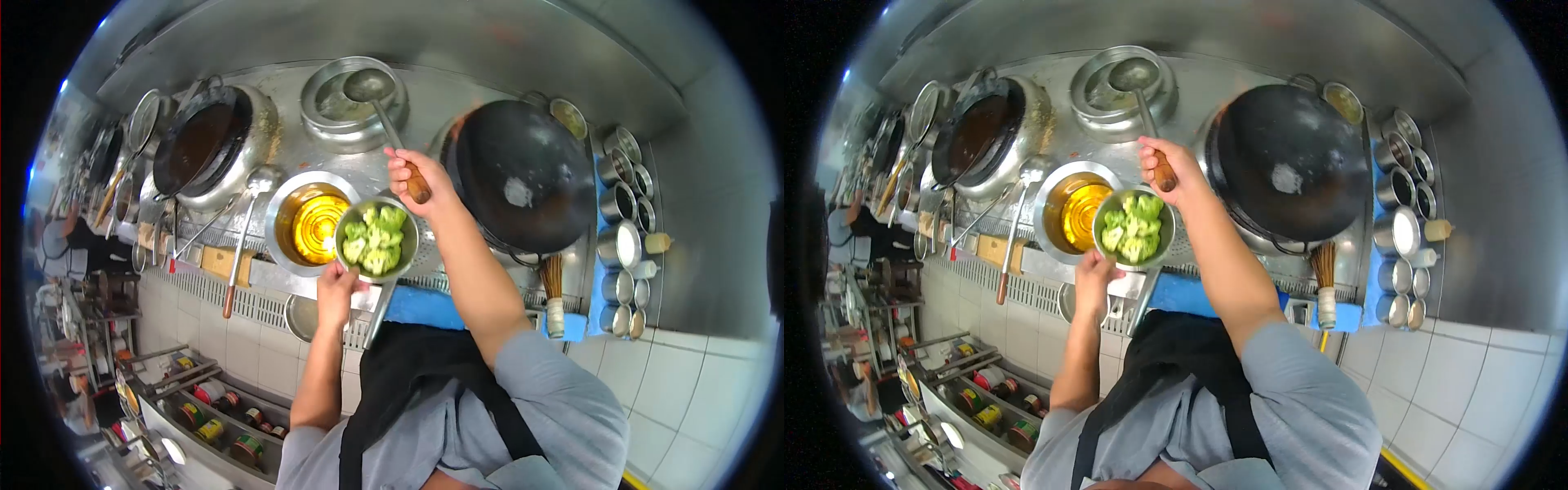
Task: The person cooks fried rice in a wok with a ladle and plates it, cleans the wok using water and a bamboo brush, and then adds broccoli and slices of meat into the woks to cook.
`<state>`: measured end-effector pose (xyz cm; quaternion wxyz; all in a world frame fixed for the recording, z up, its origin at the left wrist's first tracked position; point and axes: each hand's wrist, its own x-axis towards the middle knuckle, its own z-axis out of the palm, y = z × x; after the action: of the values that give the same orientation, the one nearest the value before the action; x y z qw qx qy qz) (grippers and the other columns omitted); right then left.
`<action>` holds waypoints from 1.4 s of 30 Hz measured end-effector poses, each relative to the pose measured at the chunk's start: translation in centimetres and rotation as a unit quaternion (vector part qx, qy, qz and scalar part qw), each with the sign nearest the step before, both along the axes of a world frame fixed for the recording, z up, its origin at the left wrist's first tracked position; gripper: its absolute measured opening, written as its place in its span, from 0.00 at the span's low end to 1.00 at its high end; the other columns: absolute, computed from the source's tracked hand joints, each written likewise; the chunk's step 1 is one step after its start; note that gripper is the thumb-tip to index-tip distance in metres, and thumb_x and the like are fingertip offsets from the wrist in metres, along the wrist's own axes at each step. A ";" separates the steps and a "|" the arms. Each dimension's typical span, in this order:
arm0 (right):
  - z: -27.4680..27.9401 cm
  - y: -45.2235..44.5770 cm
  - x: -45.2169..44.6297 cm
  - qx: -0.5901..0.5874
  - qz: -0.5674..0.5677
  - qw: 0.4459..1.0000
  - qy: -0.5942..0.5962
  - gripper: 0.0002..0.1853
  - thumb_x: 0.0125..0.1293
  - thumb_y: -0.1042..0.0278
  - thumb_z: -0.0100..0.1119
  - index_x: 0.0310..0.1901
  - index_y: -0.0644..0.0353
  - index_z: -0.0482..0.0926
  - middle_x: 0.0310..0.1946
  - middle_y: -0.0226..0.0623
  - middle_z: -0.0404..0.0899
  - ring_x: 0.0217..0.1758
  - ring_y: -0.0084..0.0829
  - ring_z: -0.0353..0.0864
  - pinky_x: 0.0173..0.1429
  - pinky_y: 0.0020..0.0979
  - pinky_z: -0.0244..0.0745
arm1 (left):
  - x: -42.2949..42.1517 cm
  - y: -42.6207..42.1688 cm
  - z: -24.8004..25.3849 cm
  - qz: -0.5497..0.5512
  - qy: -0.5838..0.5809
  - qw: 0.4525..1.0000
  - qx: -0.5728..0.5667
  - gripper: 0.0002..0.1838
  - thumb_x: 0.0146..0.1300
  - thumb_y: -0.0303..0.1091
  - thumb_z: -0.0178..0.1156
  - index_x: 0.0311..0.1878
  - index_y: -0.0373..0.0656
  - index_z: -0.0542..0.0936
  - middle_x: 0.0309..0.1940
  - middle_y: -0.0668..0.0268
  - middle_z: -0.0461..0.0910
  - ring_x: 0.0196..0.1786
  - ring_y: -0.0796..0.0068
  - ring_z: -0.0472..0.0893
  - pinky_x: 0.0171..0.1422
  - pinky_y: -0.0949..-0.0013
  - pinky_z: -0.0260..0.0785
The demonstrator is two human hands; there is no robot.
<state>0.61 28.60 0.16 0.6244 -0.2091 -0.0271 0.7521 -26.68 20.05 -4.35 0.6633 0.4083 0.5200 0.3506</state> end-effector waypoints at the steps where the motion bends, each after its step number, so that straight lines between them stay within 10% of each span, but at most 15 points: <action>1: 1.1 -2.0 0.7 0.002 -0.008 1.000 0.001 0.10 0.74 0.70 0.59 0.53 0.60 0.75 0.29 0.26 0.74 0.25 0.18 0.73 0.27 0.25 0.68 | 1.6 1.6 -0.6 -0.028 -0.010 1.000 0.007 0.08 0.68 0.27 0.63 0.33 0.39 0.74 0.27 0.64 0.79 0.27 0.73 0.83 0.36 0.69 0.80; 11: 9.9 -25.3 6.5 0.023 -0.057 0.988 -0.144 0.27 0.73 0.70 0.58 0.72 0.61 0.65 0.31 0.31 0.74 0.21 0.21 0.73 0.23 0.26 0.69 | 23.6 10.8 2.9 -0.204 -0.077 0.975 -0.038 0.09 0.66 0.25 0.60 0.44 0.28 0.77 0.36 0.53 0.84 0.37 0.60 0.89 0.44 0.63 0.87; 20: 5.2 -37.7 13.0 -0.089 -0.032 0.876 -0.473 0.31 0.72 0.75 0.57 0.75 0.59 0.65 0.29 0.31 0.76 0.20 0.21 0.76 0.24 0.27 0.72 | 35.3 6.3 2.2 -0.284 0.147 0.947 0.032 0.11 0.65 0.26 0.61 0.41 0.24 0.81 0.34 0.49 0.86 0.31 0.62 0.89 0.33 0.66 0.86; 22: 2.9 -40.9 13.7 -0.118 -0.064 0.842 -0.523 0.35 0.71 0.77 0.57 0.79 0.54 0.61 0.27 0.28 0.76 0.22 0.20 0.75 0.28 0.26 0.72 | 36.8 4.4 3.6 -0.294 0.247 0.908 0.168 0.12 0.61 0.26 0.61 0.40 0.21 0.80 0.35 0.46 0.86 0.31 0.61 0.90 0.33 0.64 0.84; 26: -1.4 -46.7 15.4 -0.186 -0.093 0.772 -0.601 0.36 0.69 0.75 0.61 0.79 0.52 0.64 0.30 0.34 0.79 0.27 0.25 0.76 0.36 0.29 0.75 | 39.1 3.1 2.8 -0.237 0.473 0.654 0.540 0.14 0.60 0.33 0.63 0.42 0.30 0.82 0.37 0.42 0.87 0.38 0.55 0.90 0.40 0.59 0.83; 34: -3.0 -52.1 15.9 -0.252 -0.045 0.692 -0.675 0.36 0.67 0.72 0.62 0.77 0.59 0.65 0.53 0.58 0.84 0.55 0.44 0.87 0.59 0.35 0.77 | 41.0 4.6 7.1 -0.192 0.520 0.502 0.665 0.07 0.66 0.29 0.57 0.44 0.38 0.79 0.48 0.48 0.81 0.38 0.51 0.89 0.39 0.57 0.84; 42: -0.9 -49.4 15.3 -0.253 -0.047 0.719 -0.646 0.36 0.69 0.76 0.61 0.78 0.53 0.65 0.27 0.32 0.77 0.30 0.22 0.77 0.36 0.28 0.74 | 34.6 6.4 3.3 -0.209 0.561 0.608 0.521 0.10 0.65 0.32 0.59 0.45 0.35 0.80 0.44 0.45 0.86 0.43 0.50 0.89 0.41 0.54 0.84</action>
<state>15.86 -20.76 -0.78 0.4137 -0.7953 -0.2225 0.3831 7.96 26.50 -1.08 -0.0276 0.8994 0.4204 0.1162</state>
